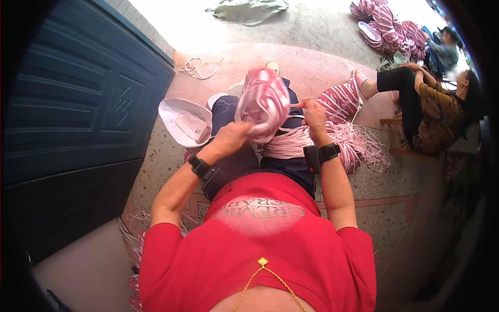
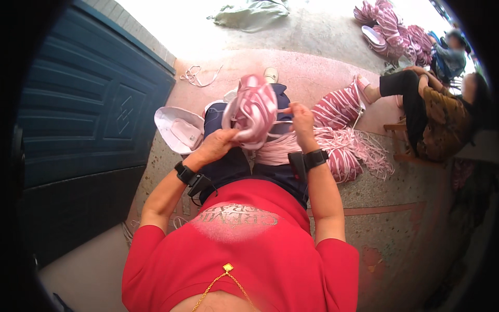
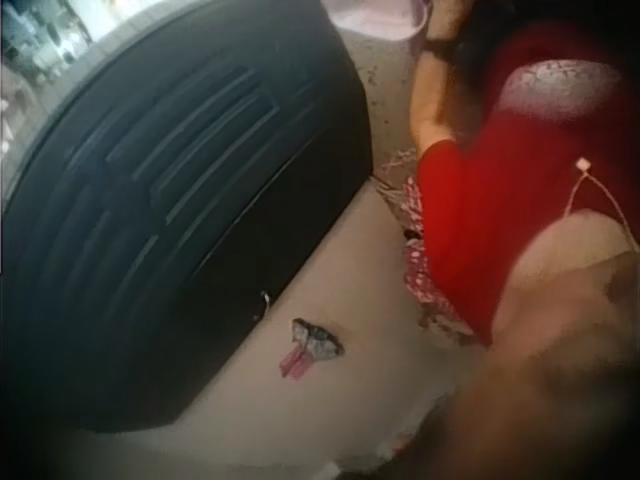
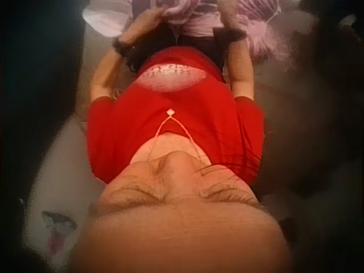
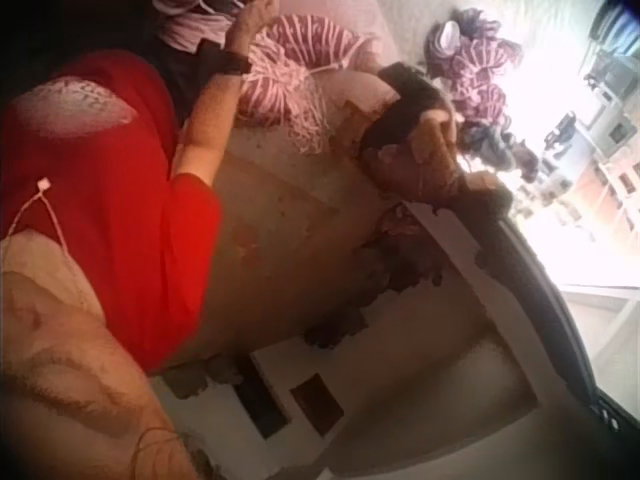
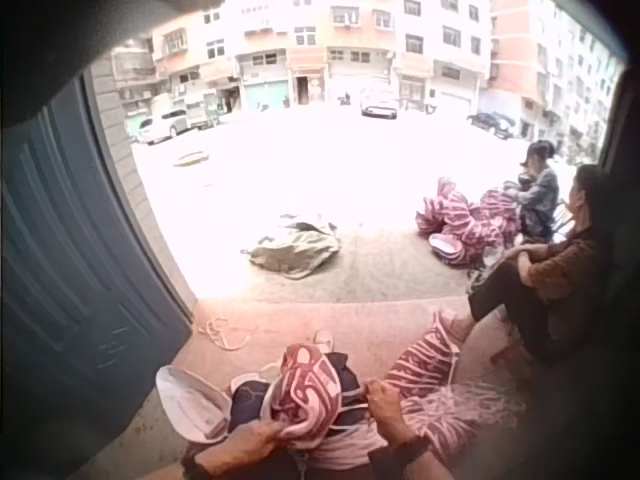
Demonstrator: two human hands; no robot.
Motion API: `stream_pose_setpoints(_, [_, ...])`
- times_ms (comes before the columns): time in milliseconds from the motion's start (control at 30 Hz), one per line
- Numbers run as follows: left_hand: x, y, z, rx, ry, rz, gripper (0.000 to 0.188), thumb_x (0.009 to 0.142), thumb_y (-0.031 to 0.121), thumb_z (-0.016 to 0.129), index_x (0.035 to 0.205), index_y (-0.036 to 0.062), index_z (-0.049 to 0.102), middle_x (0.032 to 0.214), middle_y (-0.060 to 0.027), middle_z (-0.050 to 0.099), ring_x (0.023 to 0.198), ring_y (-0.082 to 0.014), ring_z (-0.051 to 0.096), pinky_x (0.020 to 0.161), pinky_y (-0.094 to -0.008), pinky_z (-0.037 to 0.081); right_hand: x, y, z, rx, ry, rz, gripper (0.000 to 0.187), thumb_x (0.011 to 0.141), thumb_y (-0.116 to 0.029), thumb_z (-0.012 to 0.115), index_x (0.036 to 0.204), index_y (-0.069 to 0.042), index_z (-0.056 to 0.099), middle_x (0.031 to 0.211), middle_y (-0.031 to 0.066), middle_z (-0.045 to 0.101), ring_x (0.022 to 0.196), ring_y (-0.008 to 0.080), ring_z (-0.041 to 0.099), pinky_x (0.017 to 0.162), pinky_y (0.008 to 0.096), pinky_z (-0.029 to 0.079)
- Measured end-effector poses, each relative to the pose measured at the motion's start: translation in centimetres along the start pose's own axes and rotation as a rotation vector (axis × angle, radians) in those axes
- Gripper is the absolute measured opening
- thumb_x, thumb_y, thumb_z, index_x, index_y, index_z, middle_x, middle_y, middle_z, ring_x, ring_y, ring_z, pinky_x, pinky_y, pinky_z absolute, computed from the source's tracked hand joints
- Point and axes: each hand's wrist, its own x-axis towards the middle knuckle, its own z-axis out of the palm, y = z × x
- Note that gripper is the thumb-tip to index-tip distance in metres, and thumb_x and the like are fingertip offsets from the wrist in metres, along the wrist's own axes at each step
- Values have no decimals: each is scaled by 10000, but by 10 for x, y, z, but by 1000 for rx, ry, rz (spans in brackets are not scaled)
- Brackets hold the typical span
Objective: The person sits on the ground and laces a pink sneaker with a long pink shoelace. They repeatedly thread the lace through the eyelets, pull it tight, and adjust the loops to secure the shoe.
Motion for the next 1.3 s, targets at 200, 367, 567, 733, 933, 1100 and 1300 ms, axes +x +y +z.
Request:
stream_pose_setpoints(200, [-8, 22, 0, 32, 15, -41, 379, 817, 101, 626, 1187, 80, 547, 962, -174, 636, 900, -354, 610, 762, -394, 483, -15, 33, -46, 227, -275, 560, 253, 951, -284, 477, 1074, -70, 531, 965, 73, 648, 456, 71, 390, 408, 227, 386])
stream_pose_setpoints(367, [-15, 34, 9, 242, -24, 72, 459, 819, 80, 611, 1265, 112, 506, 932, -140, 637, 851, -334, 613, 746, -404, 480, -32, 79, 35, 380, -187, 932, 258, 946, -321, 415, 986, -97, 537, 778, 31, 582, 488, 166, 452, 459, 338, 440])
stream_pose_setpoints(567, [-7, 27, 28, 536, -87, 182, 483, 844, 130, 547, 1311, 218, 460, 855, -94, 574, 676, -294, 633, 574, -397, 513, -33, 89, 31, 416, -192, 823, 272, 937, -350, 441, 852, -122, 561, 619, -10, 478, 477, 114, 474, 439, 337, 447])
stream_pose_setpoints(733, [12, 24, 46, 687, -166, 142, 479, 863, 148, 479, 1323, 276, 443, 918, -101, 548, 630, -262, 642, 534, -361, 522, -26, 51, 2, -337, -28, -89, 359, 918, -345, 470, 802, -19, 563, 668, 182, 568, 633, 357, 575, 591, 454, 440])
stream_pose_setpoints(933, [28, 3, 53, 683, -154, 205, 490, 857, 153, 488, 1315, 323, 446, 959, -109, 507, 623, -250, 634, 486, -356, 519, -34, 24, 34, -929, -121, -377, 416, 829, -408, 617, 944, -9, 596, 880, 223, 628, 835, 408, 616, 703, 454, 490])
stream_pose_setpoints(1100, [28, -7, 56, 678, -159, 261, 508, 851, 128, 484, 1330, 280, 414, 946, -107, 498, 613, -255, 628, 484, -358, 514, -22, 35, 46, -1056, -173, -398, 371, 804, -361, 647, 907, -9, 588, 870, 196, 627, 810, 383, 628, 695, 463, 498])
stream_pose_setpoints(1300, [24, -13, 37, 466, -250, 257, 494, 821, 156, 563, 1290, 273, 460, 942, -92, 503, 668, -269, 637, 551, -382, 530, -10, 28, 43, -951, -270, -385, 423, 783, -389, 669, 925, 7, 623, 847, 203, 641, 808, 375, 623, 693, 448, 483])
